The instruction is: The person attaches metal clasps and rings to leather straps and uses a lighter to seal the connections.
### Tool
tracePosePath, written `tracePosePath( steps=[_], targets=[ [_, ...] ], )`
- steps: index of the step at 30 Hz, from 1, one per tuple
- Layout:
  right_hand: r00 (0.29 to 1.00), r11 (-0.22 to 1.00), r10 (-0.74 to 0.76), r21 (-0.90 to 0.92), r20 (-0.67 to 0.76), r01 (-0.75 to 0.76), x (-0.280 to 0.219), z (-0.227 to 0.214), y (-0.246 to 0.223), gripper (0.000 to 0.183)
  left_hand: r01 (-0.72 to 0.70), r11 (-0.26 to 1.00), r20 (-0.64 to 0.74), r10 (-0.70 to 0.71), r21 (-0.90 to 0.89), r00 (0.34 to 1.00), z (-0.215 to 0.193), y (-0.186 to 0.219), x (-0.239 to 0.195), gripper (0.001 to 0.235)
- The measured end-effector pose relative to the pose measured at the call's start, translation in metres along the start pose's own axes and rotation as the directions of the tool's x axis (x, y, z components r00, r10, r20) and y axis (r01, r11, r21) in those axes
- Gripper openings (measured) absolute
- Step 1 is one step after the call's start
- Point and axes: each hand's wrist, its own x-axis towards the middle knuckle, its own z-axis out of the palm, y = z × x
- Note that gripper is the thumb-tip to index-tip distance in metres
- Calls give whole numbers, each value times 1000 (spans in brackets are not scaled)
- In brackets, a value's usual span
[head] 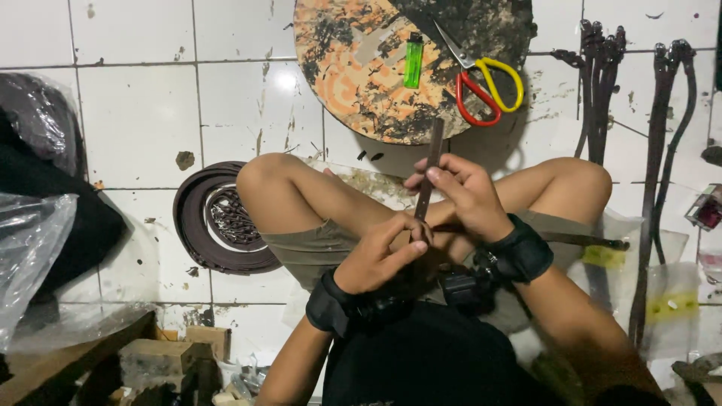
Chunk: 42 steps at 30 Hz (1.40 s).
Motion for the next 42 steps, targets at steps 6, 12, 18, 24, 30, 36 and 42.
tracePosePath(
  steps=[6,12,18,24,30,36,42],
  targets=[
    [996,991,20,134,-90,-8,-18,-6,8,22,-85,996,-381,75,-8,921,-13,-36,-7,13],
    [998,995,50,-86,31,-47,-42,8,13,28,-183,871,-497,-78,-456,864,-22,-34,-4,27],
    [962,942,246,-263,121,-208,-41,38,-6,30,-169,894,-483,-60,-415,873,-21,-47,-8,30],
    [969,967,139,-238,203,-89,-35,42,-11,30,-92,910,-420,-95,-404,903,-20,-33,-10,37],
    [958,966,87,-259,274,-13,-28,40,-5,34,-43,953,-432,-95,-299,897,-21,-33,-11,32],
    [953,946,70,-322,296,31,-22,41,2,34,76,971,-392,-162,-226,906,-24,-23,-10,31],
    [951,943,161,-327,262,-70,-23,41,12,35,75,961,-326,-163,-267,931,-30,-24,-14,31]
  ],
)
